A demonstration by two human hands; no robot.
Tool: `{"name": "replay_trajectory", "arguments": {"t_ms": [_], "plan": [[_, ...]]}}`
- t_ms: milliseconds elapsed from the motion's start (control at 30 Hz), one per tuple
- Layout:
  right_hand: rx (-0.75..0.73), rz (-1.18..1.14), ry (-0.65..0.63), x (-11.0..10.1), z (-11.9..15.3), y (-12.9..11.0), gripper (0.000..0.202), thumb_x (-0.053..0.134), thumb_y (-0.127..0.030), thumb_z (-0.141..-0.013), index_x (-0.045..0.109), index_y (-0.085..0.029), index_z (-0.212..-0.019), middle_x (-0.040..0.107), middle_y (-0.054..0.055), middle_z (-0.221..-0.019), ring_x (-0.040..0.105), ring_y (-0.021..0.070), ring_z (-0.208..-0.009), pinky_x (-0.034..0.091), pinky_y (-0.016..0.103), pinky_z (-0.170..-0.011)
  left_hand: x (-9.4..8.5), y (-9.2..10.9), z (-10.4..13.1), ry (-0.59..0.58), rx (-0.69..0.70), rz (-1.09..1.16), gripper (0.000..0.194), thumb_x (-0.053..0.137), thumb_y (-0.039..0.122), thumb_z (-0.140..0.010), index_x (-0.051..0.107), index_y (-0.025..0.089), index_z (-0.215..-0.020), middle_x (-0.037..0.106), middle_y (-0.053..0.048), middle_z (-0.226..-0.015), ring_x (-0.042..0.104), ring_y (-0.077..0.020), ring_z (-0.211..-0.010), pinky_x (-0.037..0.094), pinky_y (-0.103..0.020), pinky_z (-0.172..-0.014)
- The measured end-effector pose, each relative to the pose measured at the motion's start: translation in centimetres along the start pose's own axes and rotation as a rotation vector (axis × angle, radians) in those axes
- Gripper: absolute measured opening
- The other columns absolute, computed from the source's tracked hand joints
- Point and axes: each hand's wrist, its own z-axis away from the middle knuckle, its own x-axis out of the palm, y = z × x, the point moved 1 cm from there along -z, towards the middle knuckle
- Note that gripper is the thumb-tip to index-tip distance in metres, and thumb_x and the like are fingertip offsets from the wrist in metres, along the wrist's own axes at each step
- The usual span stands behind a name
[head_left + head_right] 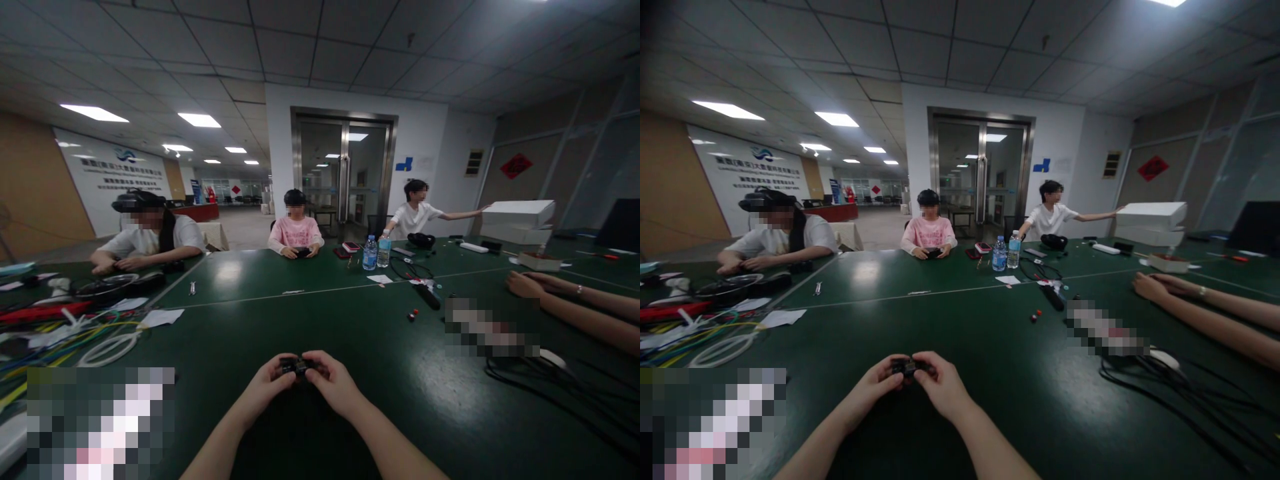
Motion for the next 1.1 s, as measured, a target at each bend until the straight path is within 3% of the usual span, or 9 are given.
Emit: {"name": "replay_trajectory", "arguments": {"t_ms": [200, 833, 1100], "plan": [[-0.110, 0.130, -0.023, -0.1, 0.0, -0.1, 0.025, 0.046, -0.021, -0.082, 0.061, -0.029, -0.100, 0.056, 0.001, -0.104, 0.054, 0.0164, -0.095, 0.045, 0.030, -0.082, 0.0, -0.1, 0.0, -0.009, -0.001, 0.018, 0.039, 0.065, 0.031, -0.069, 0.052, 0.018, -0.105, 0.063, -0.004, -0.090, 0.058, -0.0184, -0.084, 0.041, -0.030, -0.075], [-0.110, 0.173, -0.026, -0.1, -0.2, 0.6, 0.025, 0.044, -0.023, -0.083, 0.060, -0.029, -0.102, 0.055, 0.002, -0.103, 0.053, 0.0167, -0.097, 0.043, 0.031, -0.084, -0.3, -0.6, -0.2, -0.016, -0.009, 0.022, 0.041, 0.066, 0.028, -0.069, 0.051, 0.019, -0.106, 0.062, -0.004, -0.092, 0.057, -0.0176, -0.085, 0.041, -0.030, -0.076], [-0.072, 0.183, -0.010, 0.0, 0.2, -0.4, 0.029, 0.052, -0.027, -0.078, 0.056, -0.029, -0.107, 0.054, 0.002, -0.109, 0.055, 0.0178, -0.090, 0.046, 0.029, -0.071, -0.2, -0.3, 0.0, -0.007, 0.004, 0.016, 0.039, 0.065, 0.031, -0.069, 0.053, 0.018, -0.104, 0.063, -0.005, -0.094, 0.057, -0.0195, -0.087, 0.041, -0.031, -0.078]]}}
